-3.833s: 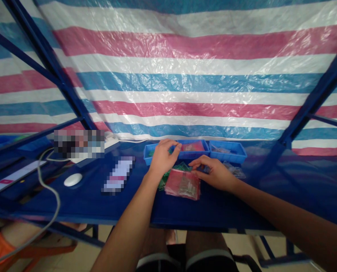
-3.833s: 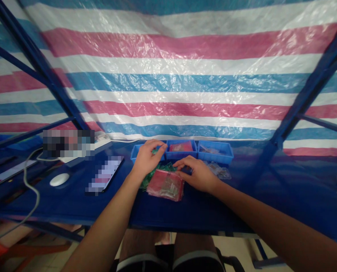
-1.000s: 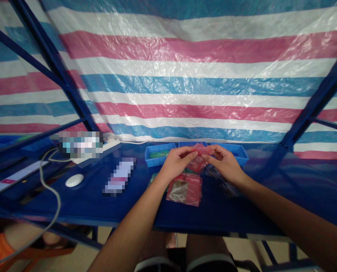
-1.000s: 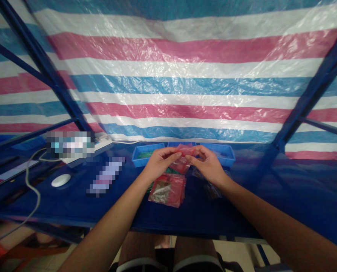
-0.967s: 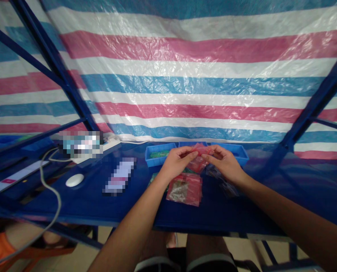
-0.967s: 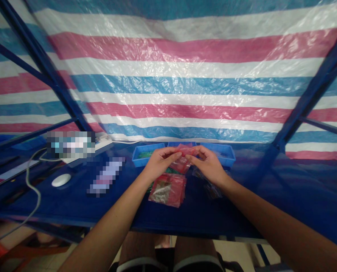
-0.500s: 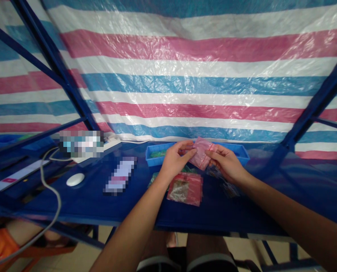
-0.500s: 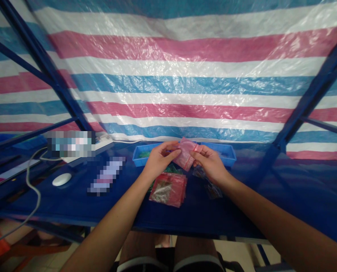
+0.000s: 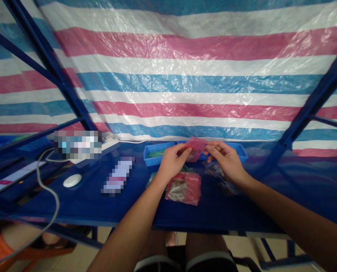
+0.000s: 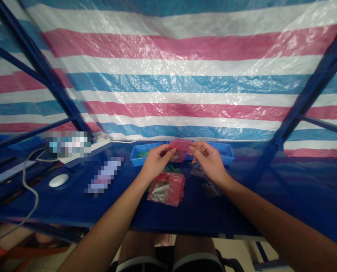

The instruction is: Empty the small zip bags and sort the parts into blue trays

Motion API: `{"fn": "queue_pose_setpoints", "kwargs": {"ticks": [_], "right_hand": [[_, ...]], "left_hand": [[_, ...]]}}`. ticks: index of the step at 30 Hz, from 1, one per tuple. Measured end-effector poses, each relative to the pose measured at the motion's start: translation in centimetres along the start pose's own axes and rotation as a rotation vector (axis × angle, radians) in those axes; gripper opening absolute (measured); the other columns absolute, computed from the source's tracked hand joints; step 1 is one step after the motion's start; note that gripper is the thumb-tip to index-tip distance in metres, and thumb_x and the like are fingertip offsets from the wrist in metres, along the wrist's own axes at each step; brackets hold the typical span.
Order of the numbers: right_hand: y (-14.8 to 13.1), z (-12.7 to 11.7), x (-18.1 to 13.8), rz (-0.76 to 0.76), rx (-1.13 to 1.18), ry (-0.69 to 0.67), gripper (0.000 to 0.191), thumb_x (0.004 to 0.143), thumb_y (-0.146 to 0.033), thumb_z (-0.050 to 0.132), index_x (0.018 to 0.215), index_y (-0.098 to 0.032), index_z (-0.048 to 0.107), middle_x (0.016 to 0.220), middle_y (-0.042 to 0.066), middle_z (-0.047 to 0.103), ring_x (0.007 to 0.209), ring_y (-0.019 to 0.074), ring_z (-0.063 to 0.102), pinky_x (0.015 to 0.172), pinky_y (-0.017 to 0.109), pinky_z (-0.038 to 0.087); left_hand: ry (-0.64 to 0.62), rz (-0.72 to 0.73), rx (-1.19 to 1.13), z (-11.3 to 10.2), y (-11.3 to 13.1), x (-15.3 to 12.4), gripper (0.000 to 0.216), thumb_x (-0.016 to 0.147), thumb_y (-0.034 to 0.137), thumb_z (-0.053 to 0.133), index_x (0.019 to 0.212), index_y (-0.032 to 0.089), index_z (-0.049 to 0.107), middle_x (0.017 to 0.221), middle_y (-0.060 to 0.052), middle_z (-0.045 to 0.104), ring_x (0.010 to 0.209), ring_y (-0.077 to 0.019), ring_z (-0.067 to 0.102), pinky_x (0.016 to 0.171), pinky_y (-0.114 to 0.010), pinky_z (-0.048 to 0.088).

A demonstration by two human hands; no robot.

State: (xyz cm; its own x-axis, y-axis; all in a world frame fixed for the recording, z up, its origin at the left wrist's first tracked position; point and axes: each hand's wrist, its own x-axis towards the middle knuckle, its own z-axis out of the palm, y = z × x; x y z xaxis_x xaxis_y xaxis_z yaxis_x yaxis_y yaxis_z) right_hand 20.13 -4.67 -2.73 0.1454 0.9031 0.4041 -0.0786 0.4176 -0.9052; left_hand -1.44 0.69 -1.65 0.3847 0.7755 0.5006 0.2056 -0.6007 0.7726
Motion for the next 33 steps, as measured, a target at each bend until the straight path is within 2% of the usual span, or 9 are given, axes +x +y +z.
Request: {"fn": "queue_pose_setpoints", "kwargs": {"ticks": [3,5,8,12,17,23,26,29,33], "right_hand": [[-0.1,-0.3,0.8,-0.111,-0.069,0.050,0.053,0.078,-0.045,0.093,0.123,-0.030,0.070,0.107,0.001,0.074,0.096,0.0183,0.070,0.089,0.032,0.058],[-0.5,-0.5,1.8,-0.064,-0.087,-0.108,0.051,0.077,-0.048,0.092,0.119,-0.028,0.072,0.105,0.001,0.076,0.098,0.0196,0.071,0.094,0.035,0.057],[-1.6,-1.0,4.0,-0.002,-0.188,-0.273,0.039,0.081,-0.057,0.085,0.096,-0.022,0.076,0.091,0.003,0.078,0.084,0.0200,0.071,0.086,0.036,0.057],[-3.2,-2.0,7.7,-0.068,-0.348,-0.210,0.043,0.080,-0.061,0.084,0.088,-0.020,0.075,0.079,0.002,0.074,0.069,0.0165,0.063,0.068,0.029,0.051],[-3.6,-2.7,10.6,-0.123,-0.540,-0.200,0.049,0.086,-0.066,0.074,0.080,-0.018,0.075,0.071,0.003,0.072,0.064,0.0168,0.062,0.063,0.029,0.050],[-0.9,-1.6,11.0,-0.008,-0.527,-0.212,0.043,0.087,-0.063,0.072,0.085,-0.020,0.076,0.073,0.003,0.072,0.065,0.0185,0.062,0.063,0.030,0.054],[-0.6,-0.8,10.8,-0.010,-0.487,-0.257,0.042,0.089,-0.061,0.069,0.091,-0.020,0.077,0.077,0.001,0.072,0.067,0.0173,0.060,0.064,0.028,0.050],[-1.4,0.1,10.3,0.048,-0.375,-0.416,0.041,0.090,-0.060,0.067,0.099,-0.021,0.077,0.084,0.001,0.074,0.071,0.0177,0.062,0.066,0.028,0.049],[-2.4,1.1,9.6,0.132,-0.404,-0.617,0.039,0.089,-0.058,0.070,0.102,-0.022,0.079,0.087,0.001,0.076,0.073,0.0182,0.064,0.065,0.028,0.047]], "left_hand": [[-0.004,-0.042,-0.172,0.0,-0.2,0.2,0.036,0.098,0.049,0.068,0.107,0.017,0.080,0.101,-0.006,0.081,0.088,-0.0212,0.072,0.083,-0.031,0.056],[-0.051,-0.057,-0.261,0.1,-0.1,0.3,0.037,0.096,0.049,0.070,0.111,0.017,0.080,0.107,-0.006,0.081,0.093,-0.0221,0.073,0.087,-0.032,0.056],[-0.095,-0.071,-0.332,0.4,-0.2,0.5,0.037,0.095,0.048,0.073,0.117,0.018,0.079,0.114,-0.008,0.080,0.101,-0.0238,0.074,0.093,-0.034,0.057],[0.058,-0.072,-0.328,0.3,-0.9,0.9,0.040,0.090,0.041,0.080,0.123,0.019,0.074,0.120,-0.010,0.079,0.112,-0.0249,0.074,0.103,-0.038,0.055],[0.255,-0.076,-0.238,-0.5,-2.2,1.4,0.034,0.094,0.041,0.074,0.119,0.019,0.073,0.118,-0.011,0.079,0.110,-0.0241,0.074,0.101,-0.039,0.056],[0.261,-0.075,-0.097,-0.8,-2.4,1.3,0.027,0.095,0.037,0.072,0.117,0.020,0.075,0.118,-0.010,0.078,0.110,-0.0248,0.074,0.100,-0.040,0.057],[0.259,-0.024,-0.042,-0.7,-1.8,1.1,0.024,0.093,0.036,0.075,0.112,0.022,0.077,0.133,-0.011,0.072,0.123,-0.0278,0.069,0.098,-0.039,0.059],[0.232,0.036,-0.155,-0.6,-1.1,0.9,0.027,0.090,0.038,0.079,0.112,0.022,0.077,0.149,-0.012,0.062,0.129,-0.0292,0.066,0.097,-0.038,0.061],[0.130,-0.010,-0.415,-0.3,-0.7,1.0,0.055,0.088,0.040,0.082,0.138,0.023,0.065,0.133,-0.012,0.074,0.103,-0.0221,0.076,0.089,-0.034,0.063]]}}
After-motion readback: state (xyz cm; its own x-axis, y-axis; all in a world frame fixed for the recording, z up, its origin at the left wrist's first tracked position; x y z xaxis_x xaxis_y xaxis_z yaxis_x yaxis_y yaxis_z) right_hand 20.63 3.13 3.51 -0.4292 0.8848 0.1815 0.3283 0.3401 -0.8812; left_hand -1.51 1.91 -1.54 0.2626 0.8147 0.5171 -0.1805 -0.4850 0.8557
